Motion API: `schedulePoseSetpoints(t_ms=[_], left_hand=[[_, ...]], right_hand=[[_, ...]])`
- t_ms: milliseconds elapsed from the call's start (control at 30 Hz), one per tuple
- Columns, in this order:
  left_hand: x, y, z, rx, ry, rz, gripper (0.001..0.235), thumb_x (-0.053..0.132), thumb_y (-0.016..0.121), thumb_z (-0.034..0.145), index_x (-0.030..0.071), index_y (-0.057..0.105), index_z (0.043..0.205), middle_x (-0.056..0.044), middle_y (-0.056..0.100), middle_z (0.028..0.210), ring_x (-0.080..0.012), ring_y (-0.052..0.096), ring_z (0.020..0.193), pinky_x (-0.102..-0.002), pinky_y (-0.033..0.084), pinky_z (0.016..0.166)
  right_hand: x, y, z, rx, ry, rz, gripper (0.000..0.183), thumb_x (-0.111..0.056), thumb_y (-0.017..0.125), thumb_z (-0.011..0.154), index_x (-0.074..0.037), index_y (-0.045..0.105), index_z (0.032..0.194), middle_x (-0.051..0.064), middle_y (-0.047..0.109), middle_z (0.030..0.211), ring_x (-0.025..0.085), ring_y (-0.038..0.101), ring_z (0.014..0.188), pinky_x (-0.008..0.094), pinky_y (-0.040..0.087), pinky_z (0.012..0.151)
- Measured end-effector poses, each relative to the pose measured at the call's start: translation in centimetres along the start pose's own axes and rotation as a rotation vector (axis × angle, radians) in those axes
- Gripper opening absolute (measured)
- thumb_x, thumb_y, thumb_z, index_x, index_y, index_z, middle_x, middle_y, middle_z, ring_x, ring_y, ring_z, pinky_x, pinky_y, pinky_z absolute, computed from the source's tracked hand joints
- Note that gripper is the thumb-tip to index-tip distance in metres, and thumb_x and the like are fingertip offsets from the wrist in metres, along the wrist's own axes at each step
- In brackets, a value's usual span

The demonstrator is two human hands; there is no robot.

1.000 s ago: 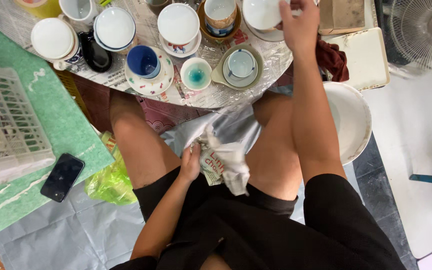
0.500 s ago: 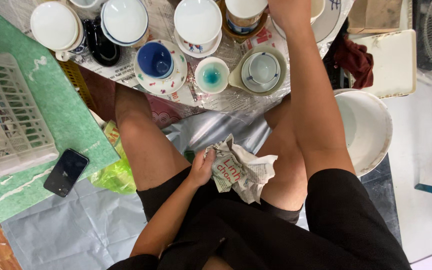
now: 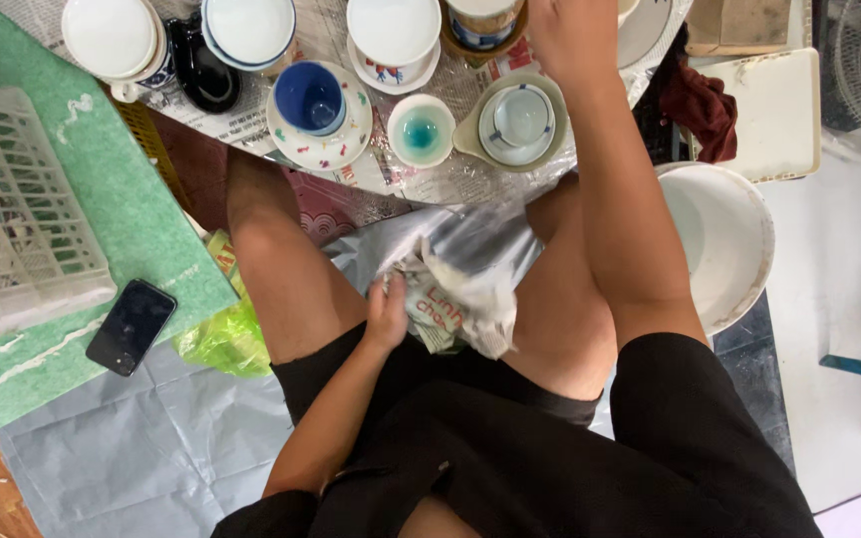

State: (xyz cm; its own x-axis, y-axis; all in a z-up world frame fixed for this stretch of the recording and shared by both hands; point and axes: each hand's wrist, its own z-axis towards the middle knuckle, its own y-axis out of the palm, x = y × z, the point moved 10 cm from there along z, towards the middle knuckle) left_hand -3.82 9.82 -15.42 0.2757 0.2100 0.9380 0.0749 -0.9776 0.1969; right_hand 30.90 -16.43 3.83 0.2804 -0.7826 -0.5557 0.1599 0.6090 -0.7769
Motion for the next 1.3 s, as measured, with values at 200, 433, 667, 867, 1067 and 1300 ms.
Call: schedulePoseSetpoints(t_ms=[200, 433, 667, 867, 1067, 1300], left_hand=[[2.0, -4.8, -0.2, 0.29, 0.256, -0.14, 0.035, 0.029, 0.047, 0.119, -0.002, 0.061, 0.127, -0.004, 0.064, 0.11, -0.0112, 0.055, 0.099, -0.029, 0.047, 0.09], [7.7, -7.7, -2.6, 0.52, 0.493, -0.259, 0.037, 0.025, 0.04, 0.114, -0.002, 0.047, 0.139, -0.008, 0.062, 0.126, -0.0134, 0.061, 0.114, -0.031, 0.05, 0.1], [22.4, -4.6, -8.0, 0.596, 0.88, 0.548, 0.059, 0.029, 0.061, 0.105, 0.01, 0.035, 0.155, -0.017, 0.044, 0.157, -0.0275, 0.043, 0.148, -0.04, 0.031, 0.126], [24.3, -0.2, -7.8, 0.198, 0.672, 0.357, 0.092, 0.028, 0.079, 0.092, 0.006, 0.023, 0.162, -0.02, 0.034, 0.164, -0.0337, 0.039, 0.153, -0.044, 0.037, 0.127], [15.5, -2.6, -4.2, 0.235, 0.412, -0.112, 0.061, 0.007, 0.071, 0.099, 0.0, 0.041, 0.151, -0.016, 0.051, 0.145, -0.0195, 0.064, 0.114, -0.03, 0.057, 0.092], [10.7, -11.4, -1.6, 0.549, 0.361, -0.544, 0.023, 0.009, 0.067, 0.102, 0.0, 0.066, 0.123, -0.008, 0.075, 0.114, -0.0138, 0.072, 0.101, -0.03, 0.06, 0.094]], right_hand=[[-20.1, -8.5, -11.9, -0.353, -0.44, 0.604, 0.059, -0.047, 0.057, 0.104, -0.007, 0.049, 0.147, 0.011, 0.055, 0.139, 0.029, 0.056, 0.123, 0.041, 0.046, 0.105], [-21.3, -2.5, -21.0, -0.496, -0.045, 0.745, 0.041, -0.02, 0.069, 0.102, -0.001, 0.058, 0.138, 0.006, 0.062, 0.111, 0.013, 0.059, 0.097, 0.027, 0.051, 0.083], [-14.7, 3.9, -23.3, -0.297, 0.216, 0.779, 0.012, -0.008, 0.062, 0.109, 0.0, 0.065, 0.118, -0.001, 0.058, 0.087, 0.008, 0.045, 0.073, 0.025, 0.039, 0.066], [-15.3, 6.1, -25.5, -0.337, -0.019, 1.128, 0.025, -0.006, 0.056, 0.11, 0.001, 0.056, 0.134, 0.0, 0.062, 0.119, 0.009, 0.055, 0.109, 0.026, 0.046, 0.099], [-12.3, 5.1, -25.4, -0.199, 0.067, 1.228, 0.041, -0.014, 0.048, 0.116, -0.003, 0.043, 0.155, 0.005, 0.058, 0.141, 0.012, 0.053, 0.126, 0.029, 0.043, 0.111], [-11.0, 5.6, -25.4, -0.163, 0.162, 1.301, 0.036, -0.011, 0.05, 0.116, -0.003, 0.037, 0.148, 0.007, 0.05, 0.141, 0.015, 0.047, 0.128, 0.029, 0.038, 0.112]])
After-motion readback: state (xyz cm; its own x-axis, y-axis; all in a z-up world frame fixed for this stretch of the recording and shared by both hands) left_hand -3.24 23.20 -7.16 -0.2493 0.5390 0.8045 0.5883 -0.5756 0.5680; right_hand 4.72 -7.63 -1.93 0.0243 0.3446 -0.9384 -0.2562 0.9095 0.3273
